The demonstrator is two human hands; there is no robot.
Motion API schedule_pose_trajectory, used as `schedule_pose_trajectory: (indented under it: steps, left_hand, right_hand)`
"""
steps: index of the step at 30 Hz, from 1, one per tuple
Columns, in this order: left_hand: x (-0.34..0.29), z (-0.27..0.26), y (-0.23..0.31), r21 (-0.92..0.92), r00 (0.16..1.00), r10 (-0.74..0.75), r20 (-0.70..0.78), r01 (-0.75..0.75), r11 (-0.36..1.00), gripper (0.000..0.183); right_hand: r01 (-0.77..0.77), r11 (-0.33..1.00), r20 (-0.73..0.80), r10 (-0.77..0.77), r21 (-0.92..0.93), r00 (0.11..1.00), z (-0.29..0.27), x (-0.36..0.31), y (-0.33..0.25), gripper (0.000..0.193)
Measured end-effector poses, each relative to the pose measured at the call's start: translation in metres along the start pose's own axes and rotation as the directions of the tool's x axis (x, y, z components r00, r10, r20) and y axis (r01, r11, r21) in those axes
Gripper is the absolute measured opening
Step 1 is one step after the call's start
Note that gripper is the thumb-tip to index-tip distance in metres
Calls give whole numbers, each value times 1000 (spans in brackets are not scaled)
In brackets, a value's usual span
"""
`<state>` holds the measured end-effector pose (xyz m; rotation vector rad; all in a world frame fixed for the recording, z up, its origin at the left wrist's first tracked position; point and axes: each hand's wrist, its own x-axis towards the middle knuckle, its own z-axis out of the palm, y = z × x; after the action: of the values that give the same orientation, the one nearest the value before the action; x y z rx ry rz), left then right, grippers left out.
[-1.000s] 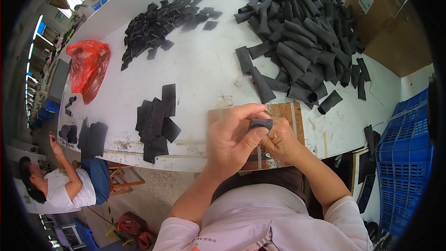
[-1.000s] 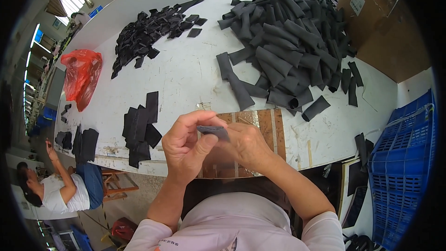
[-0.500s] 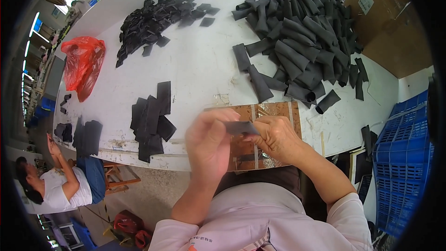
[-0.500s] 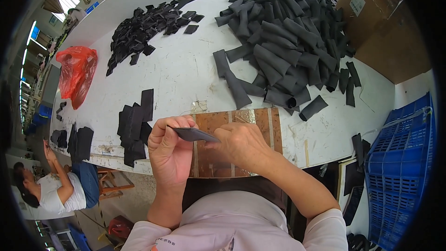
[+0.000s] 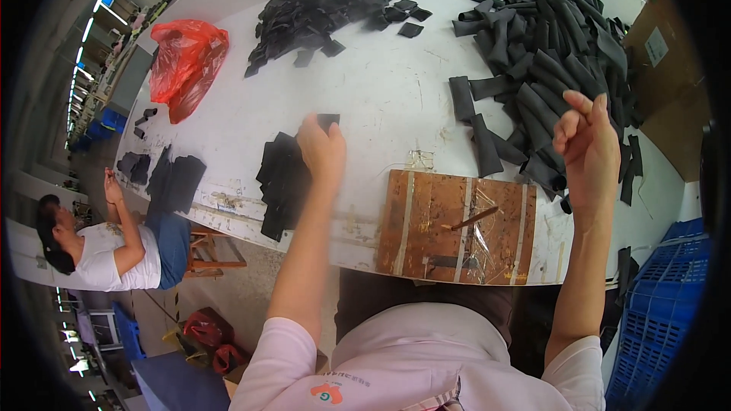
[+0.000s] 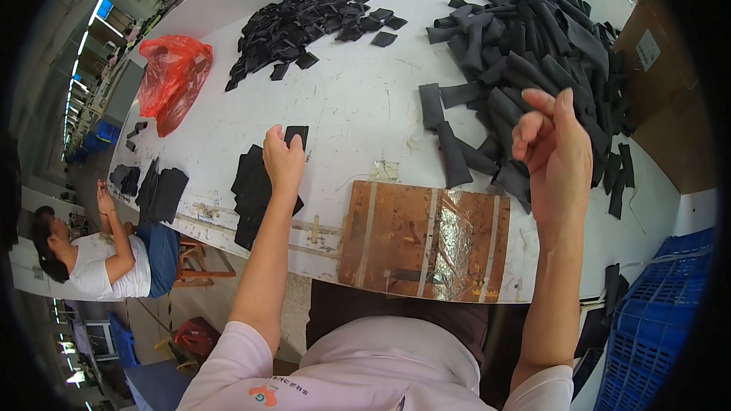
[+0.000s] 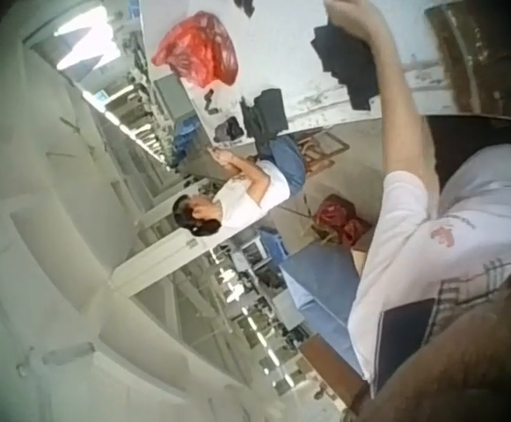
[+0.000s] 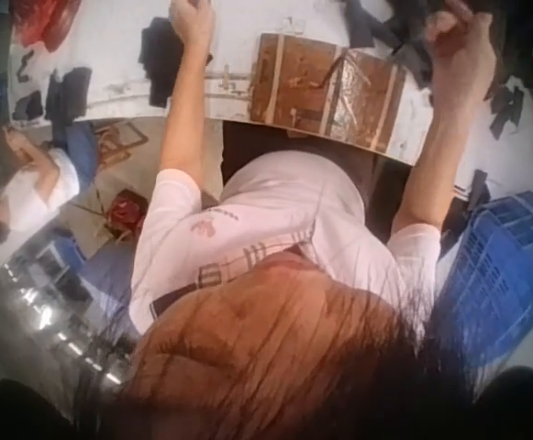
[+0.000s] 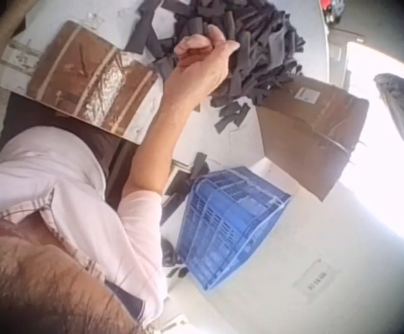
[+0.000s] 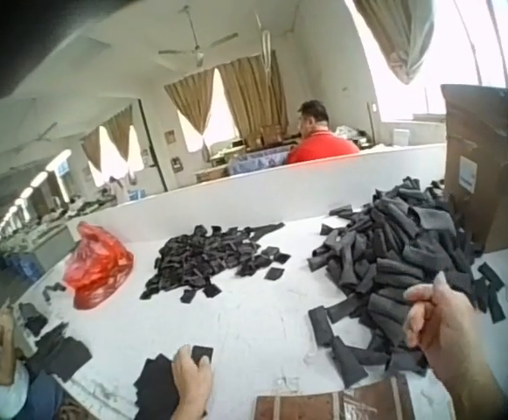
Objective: Folding and assembling small black foam components at a work table.
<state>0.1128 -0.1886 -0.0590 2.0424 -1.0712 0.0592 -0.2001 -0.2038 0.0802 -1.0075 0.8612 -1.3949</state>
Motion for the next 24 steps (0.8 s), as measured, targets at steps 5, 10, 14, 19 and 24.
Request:
schedule_pose_trajectory:
  steps: [5,10,14,19,24]
  left_hand:
    - [45,12,-31,457,953,-209,218,90,885,29]
    - [35,-5,-16,-7,945,22,327,-21,1000,19]
    - [-26,-58,47,-656,819,201,537,256,710,26]
    - [-91,-106,85,-606,493,381,782,462,647,52]
    - [-136,-119,79,-659,549,400,734,436,612,51]
  right_hand:
    - [-280,944,-42,277,-175,960,-27,-80,49,35]
    - [-370,824,211,490,-430,846,-11,-125,61,20]
    - [12,754,431,362,-657,827,11,-124,62,14]
    - [426,571,383,-201,-701,901,32,-123,68,30]
    - [168,840,349,27,-515,937,26,-129,65,11]
